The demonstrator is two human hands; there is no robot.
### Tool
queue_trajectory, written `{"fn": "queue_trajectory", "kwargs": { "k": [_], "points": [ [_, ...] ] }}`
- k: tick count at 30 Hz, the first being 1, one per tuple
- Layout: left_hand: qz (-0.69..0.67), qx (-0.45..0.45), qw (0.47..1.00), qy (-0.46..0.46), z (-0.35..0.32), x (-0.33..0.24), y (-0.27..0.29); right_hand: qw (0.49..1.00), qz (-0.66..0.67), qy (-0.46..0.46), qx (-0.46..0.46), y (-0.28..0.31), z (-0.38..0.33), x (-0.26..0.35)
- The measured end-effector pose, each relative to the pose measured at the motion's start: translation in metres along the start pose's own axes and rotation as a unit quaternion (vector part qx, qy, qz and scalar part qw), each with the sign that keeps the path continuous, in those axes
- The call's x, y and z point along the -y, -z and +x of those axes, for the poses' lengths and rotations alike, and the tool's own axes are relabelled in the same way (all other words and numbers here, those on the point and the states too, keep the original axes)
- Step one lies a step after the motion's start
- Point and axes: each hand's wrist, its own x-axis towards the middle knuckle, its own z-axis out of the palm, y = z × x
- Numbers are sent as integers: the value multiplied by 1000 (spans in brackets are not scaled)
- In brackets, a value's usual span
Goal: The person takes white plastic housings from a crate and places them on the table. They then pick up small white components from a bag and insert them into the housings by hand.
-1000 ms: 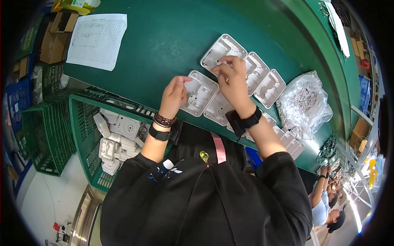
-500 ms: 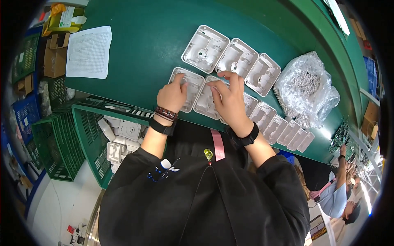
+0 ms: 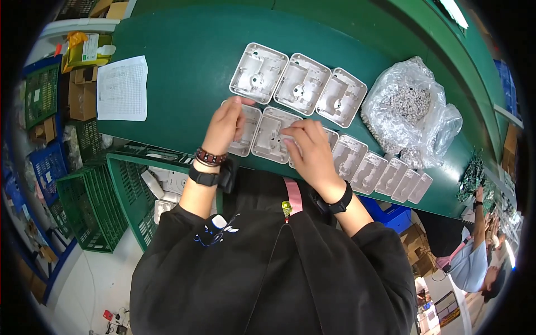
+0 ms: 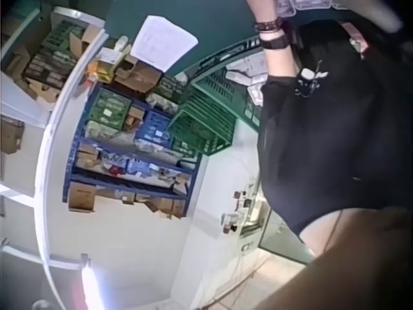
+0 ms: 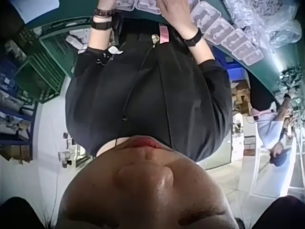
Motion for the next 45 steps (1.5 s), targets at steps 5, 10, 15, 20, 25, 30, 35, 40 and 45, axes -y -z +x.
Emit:
{"fn": "queue_trajectory", "kwargs": {
  "k": [5,10,15,20,25,30,35,40,45],
  "points": [
    [-310,156,937,49,-1,-3,-42,999,44,25,-19,4,4,16],
    [-278,89,955,47,1,-15,-91,997,18,-3,-79,8,-3,11],
    [-346,159,920,88,9,-20,-108,995,-57,7,-86,21,-9,-1],
    [-200,205,956,58,14,-21,-113,986,81,-79,-121,33,-12,-17],
    [97,189,947,-242,14,-16,-133,827,469,-282,-131,47,-15,-42],
    [41,284,951,-117,27,-25,-135,816,478,-324,30,74,-14,-68],
    [-171,334,926,34,40,-31,-134,959,249,-134,-34,88,8,-71],
    [-200,284,934,86,62,-40,-133,987,-13,151,59,113,56,-109],
    [475,-78,858,-176,83,-30,-138,933,-168,287,136,111,105,-158]
  ]
}}
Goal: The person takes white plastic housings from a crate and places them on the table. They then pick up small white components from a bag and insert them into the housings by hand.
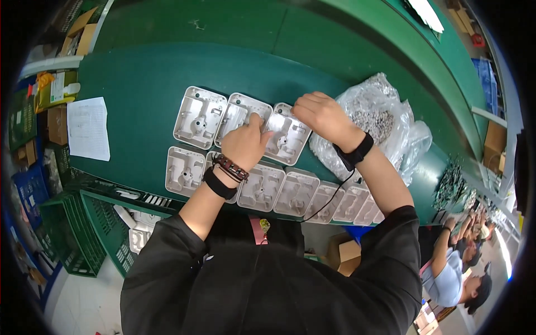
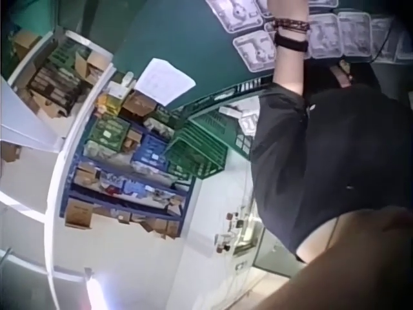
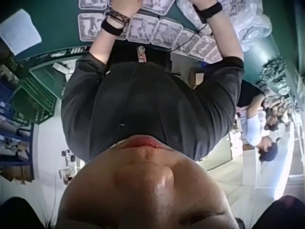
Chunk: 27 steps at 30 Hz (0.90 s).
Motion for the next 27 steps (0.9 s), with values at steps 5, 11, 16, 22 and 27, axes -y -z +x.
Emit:
{"fn": "queue_trajectory", "kwargs": {
  "k": [5,11,16,22,27],
  "points": [
    [-4,13,999,34,2,3,-15,991,-46,87,92,-25,12,-19],
    [-2,19,999,48,2,7,-27,987,-83,84,112,-36,18,-20],
    [-9,41,997,63,3,1,-23,995,-70,65,31,-28,5,-13],
    [-186,52,980,52,-1,15,-14,989,91,-114,21,-20,-7,-8],
    [-672,136,713,149,0,22,4,954,169,-230,-96,-18,9,41]
  ]
}}
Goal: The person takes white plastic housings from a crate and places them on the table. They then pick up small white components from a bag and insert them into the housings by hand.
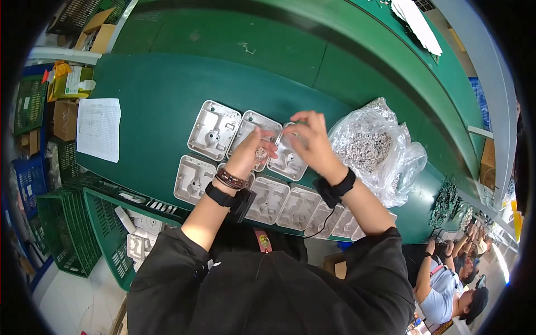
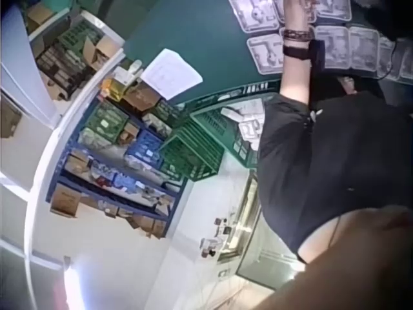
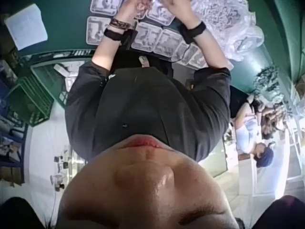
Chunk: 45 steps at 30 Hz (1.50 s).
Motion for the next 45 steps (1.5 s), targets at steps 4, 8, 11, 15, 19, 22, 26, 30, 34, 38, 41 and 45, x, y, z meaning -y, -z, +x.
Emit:
{"fn": "queue_trajectory", "kwargs": {
  "k": [4,8,11,15,19,22,26,30,34,38,41,45],
  "points": [
    [-142,23,990,14,-2,6,4,999,-27,28,-5,-21,-5,44],
    [-139,22,990,4,-4,8,3,997,-66,43,4,-29,-9,51],
    [-138,24,990,5,-8,6,3,996,-74,49,-1,-30,-8,54],
    [-90,31,995,11,-12,5,8,995,-69,65,14,-25,-5,49],
    [40,52,998,-11,-14,4,13,991,126,-34,29,-27,-3,34],
    [61,105,991,-58,-19,0,11,960,220,-168,34,-27,-1,40],
    [-113,7,991,72,-22,2,8,987,129,-64,70,-28,4,36],
    [-189,10,981,50,-18,4,18,992,0,120,41,-27,18,40],
    [-159,-18,987,27,-14,3,24,989,-33,122,76,-34,29,39],
    [-195,-33,979,46,-14,-7,30,989,-2,120,91,-38,46,36],
    [-174,-20,983,49,-11,-10,37,985,11,136,105,-42,55,36],
    [-37,-33,999,23,-12,-15,49,978,-29,167,123,-36,70,30]
  ]
}}
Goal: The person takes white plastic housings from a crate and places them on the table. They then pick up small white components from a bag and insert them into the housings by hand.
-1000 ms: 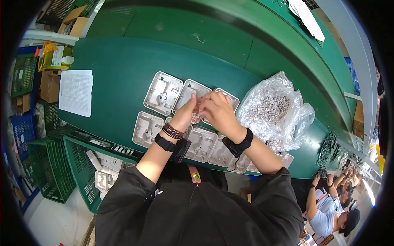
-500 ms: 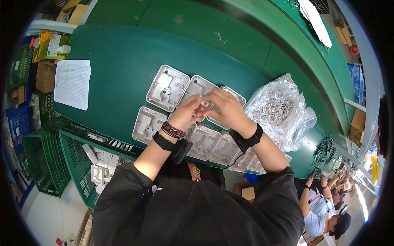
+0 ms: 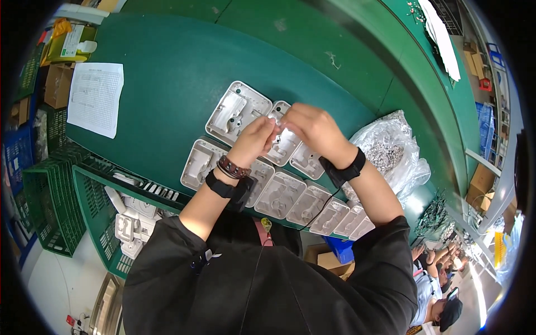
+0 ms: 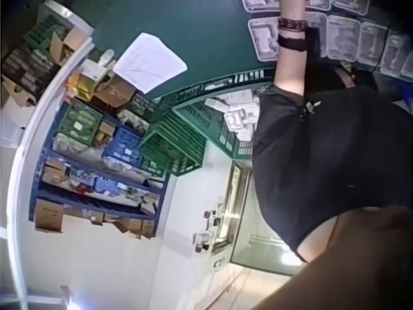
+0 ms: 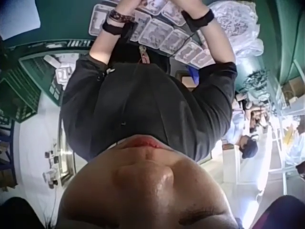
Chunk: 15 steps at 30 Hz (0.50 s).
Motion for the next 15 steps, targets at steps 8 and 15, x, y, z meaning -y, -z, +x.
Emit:
{"fn": "queue_trajectory", "kwargs": {
  "k": [8,15],
  "points": [
    [575,-223,754,-226,-5,7,2,972,-188,127,60,-6,11,-41],
    [609,-230,729,-210,0,10,3,958,-234,132,102,-19,15,-44]
  ]
}}
